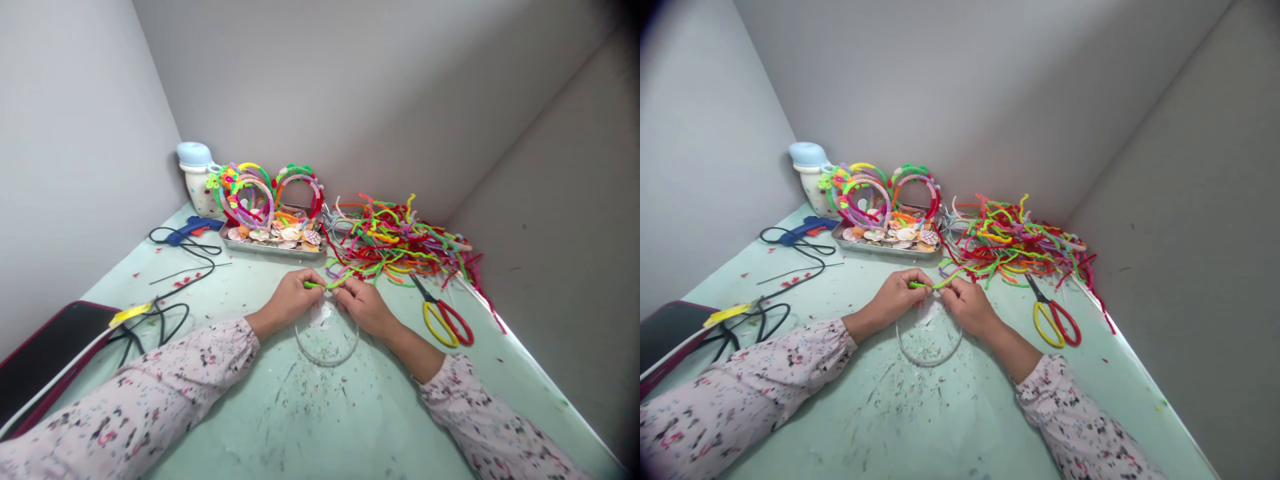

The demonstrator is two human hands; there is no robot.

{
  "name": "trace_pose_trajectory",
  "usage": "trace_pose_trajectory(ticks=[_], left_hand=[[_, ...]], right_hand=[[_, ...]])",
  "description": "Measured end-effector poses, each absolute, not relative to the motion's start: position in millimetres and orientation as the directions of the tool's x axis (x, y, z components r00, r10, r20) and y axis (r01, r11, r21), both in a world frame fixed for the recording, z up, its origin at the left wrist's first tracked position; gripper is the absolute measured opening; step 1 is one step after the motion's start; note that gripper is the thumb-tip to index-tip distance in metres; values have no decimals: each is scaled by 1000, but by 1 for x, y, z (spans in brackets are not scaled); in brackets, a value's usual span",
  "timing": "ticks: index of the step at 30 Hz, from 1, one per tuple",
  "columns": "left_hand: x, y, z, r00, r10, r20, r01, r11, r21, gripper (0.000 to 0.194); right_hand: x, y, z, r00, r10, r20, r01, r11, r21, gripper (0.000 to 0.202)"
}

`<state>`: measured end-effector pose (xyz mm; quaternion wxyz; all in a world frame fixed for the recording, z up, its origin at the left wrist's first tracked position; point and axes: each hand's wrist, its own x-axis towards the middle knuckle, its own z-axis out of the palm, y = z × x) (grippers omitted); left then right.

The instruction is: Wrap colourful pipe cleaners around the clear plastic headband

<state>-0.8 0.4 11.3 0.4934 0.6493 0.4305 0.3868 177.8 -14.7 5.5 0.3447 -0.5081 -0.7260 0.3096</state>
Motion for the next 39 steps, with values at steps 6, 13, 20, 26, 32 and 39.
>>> trace_pose_trajectory(ticks=[6, 13, 20, 26, 32, 39], left_hand=[[2, -1, 9, 355, 930, 96, 143, -155, 977, 14], [3, 0, 1, 321, 934, 158, 217, -235, 947, 10], [3, -2, 6, 310, 941, 134, 267, -222, 938, 5], [2, -3, 7, 311, 941, 131, 261, -217, 941, 4], [2, -3, 8, 325, 939, 118, 253, -206, 945, 3], [2, -4, 9, 338, 937, 90, 203, -166, 965, 5]], right_hand=[[180, -10, 2, -241, 959, 148, 451, 246, -858, 23], [182, -7, -3, -243, 965, 103, 410, 198, -890, 19], [182, -8, 1, -271, 958, 88, 412, 199, -889, 18], [183, -7, 0, -303, 948, 94, 417, 220, -882, 21], [183, -6, 0, -330, 939, 91, 390, 223, -894, 14], [183, -8, 3, -332, 941, 56, 370, 185, -910, 10]])
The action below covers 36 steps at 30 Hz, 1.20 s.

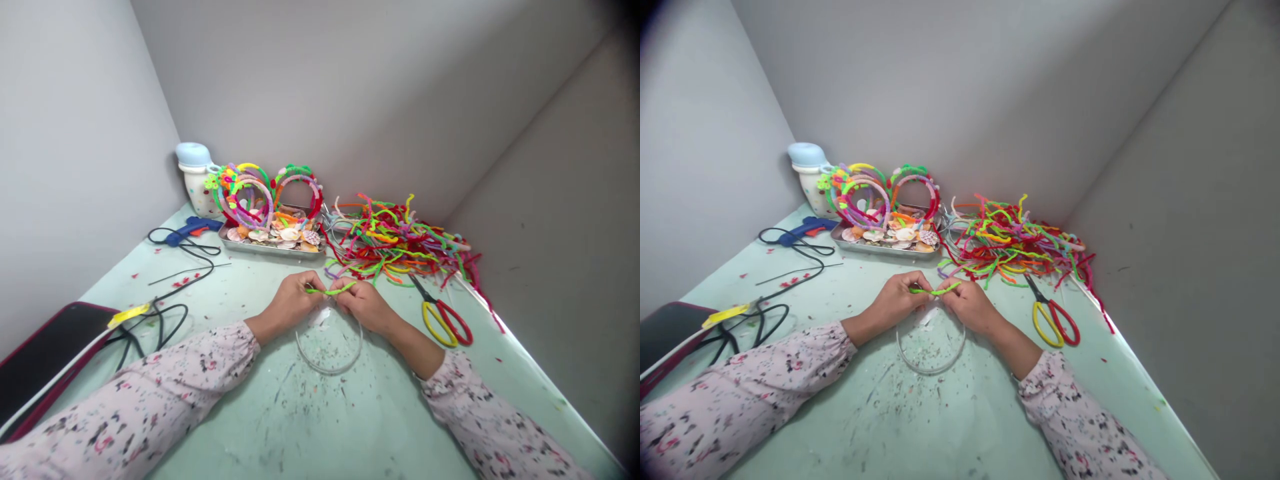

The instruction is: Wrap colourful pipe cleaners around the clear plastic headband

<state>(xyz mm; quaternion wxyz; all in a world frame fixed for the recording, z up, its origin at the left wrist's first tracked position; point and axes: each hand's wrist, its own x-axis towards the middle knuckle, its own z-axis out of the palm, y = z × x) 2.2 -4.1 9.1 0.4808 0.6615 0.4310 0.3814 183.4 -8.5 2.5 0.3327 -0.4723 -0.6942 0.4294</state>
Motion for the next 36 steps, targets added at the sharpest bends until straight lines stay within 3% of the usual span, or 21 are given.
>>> trace_pose_trajectory(ticks=[17, 36], left_hand=[[4, -1, 0, 335, 921, 201, 260, -295, 920, 11], [2, -2, 4, 331, 934, 136, 269, -231, 935, 5]], right_hand=[[183, -7, 2, -277, 960, 46, 392, 157, -907, 17], [185, -5, 2, -375, 927, 30, 313, 157, -937, 8]])
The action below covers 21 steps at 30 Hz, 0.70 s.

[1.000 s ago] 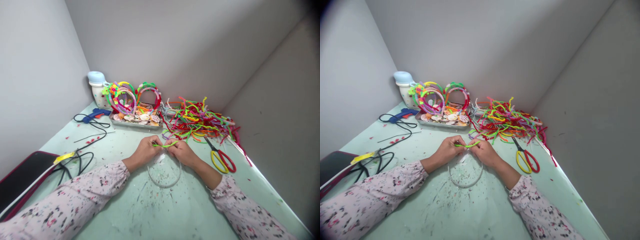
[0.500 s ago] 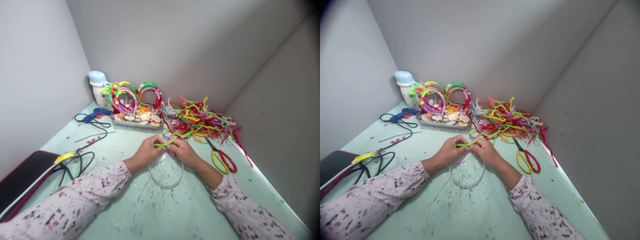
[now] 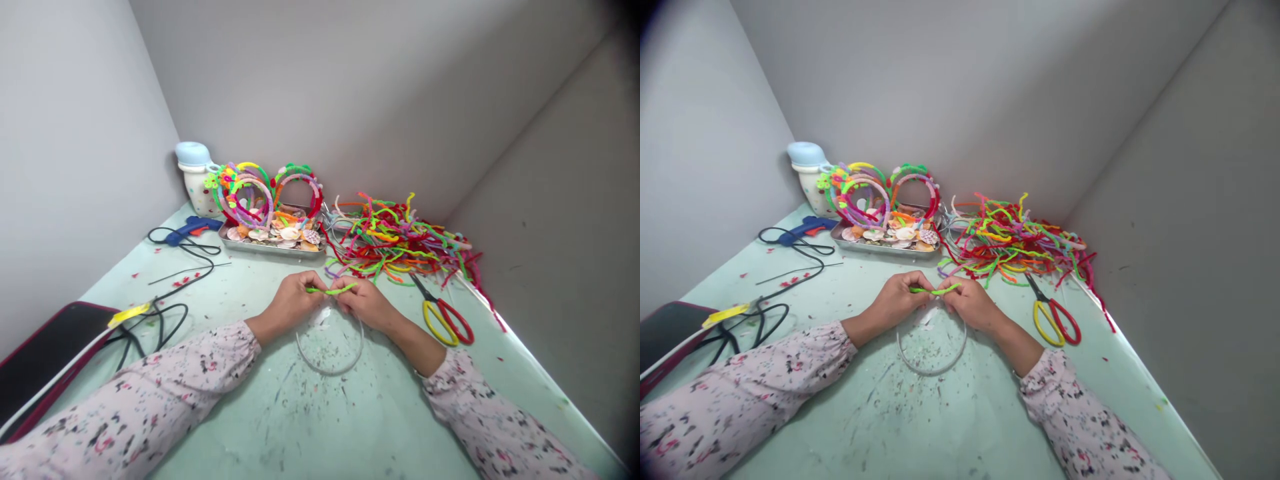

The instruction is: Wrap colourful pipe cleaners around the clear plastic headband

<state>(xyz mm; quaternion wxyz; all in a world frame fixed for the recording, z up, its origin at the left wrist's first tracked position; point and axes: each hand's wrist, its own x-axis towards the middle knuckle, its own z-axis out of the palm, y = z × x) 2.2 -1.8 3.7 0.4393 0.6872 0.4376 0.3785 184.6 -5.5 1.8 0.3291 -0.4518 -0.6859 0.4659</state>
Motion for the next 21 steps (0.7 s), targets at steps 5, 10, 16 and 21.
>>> trace_pose_trajectory(ticks=[5, 10, 16, 21], left_hand=[[2, -2, 4, 322, 939, 118, 280, -213, 936, 5], [2, -2, 5, 312, 943, 119, 278, -210, 937, 6], [4, 0, 0, 342, 921, 186, 209, -267, 941, 19], [4, 1, -2, 353, 922, 161, 237, -255, 938, 13]], right_hand=[[185, -6, 3, -385, 923, 30, 311, 161, -937, 9], [184, -6, 3, -359, 933, 24, 320, 147, -936, 10], [184, -5, 0, -300, 954, 11, 324, 112, -939, 16], [186, -3, -4, -292, 956, 4, 324, 102, -941, 19]])
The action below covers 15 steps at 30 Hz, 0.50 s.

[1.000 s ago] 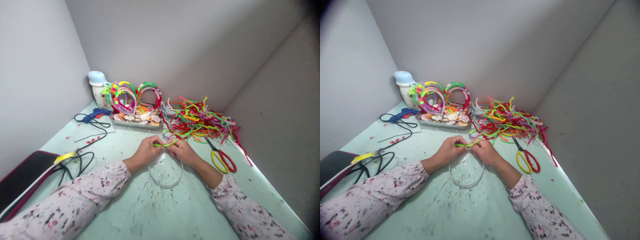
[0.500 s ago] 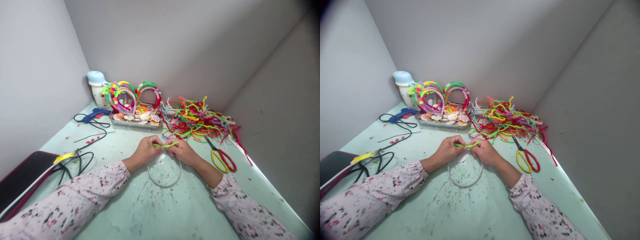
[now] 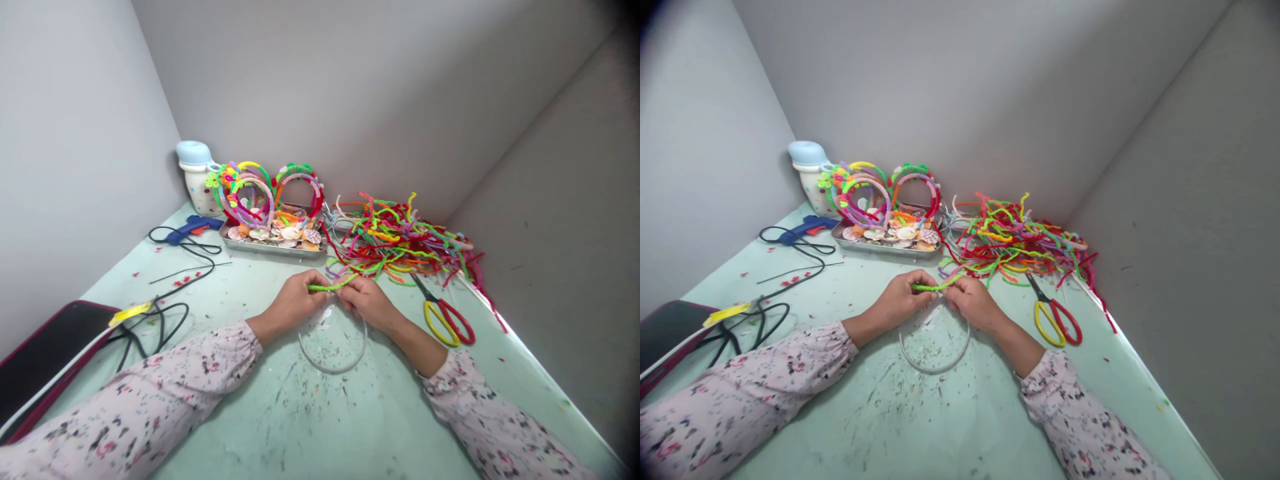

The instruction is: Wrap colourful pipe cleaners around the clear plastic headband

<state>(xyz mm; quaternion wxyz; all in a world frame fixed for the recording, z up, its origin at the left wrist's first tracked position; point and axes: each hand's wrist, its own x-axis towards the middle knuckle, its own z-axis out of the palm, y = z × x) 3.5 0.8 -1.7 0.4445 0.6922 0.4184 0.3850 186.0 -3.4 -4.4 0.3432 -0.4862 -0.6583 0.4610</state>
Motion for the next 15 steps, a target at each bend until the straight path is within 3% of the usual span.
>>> trace_pose_trajectory(ticks=[15], left_hand=[[2, 0, 2, 320, 937, 140, 294, -239, 926, 7]], right_hand=[[185, -3, -3, -353, 936, 19, 264, 119, -957, 8]])
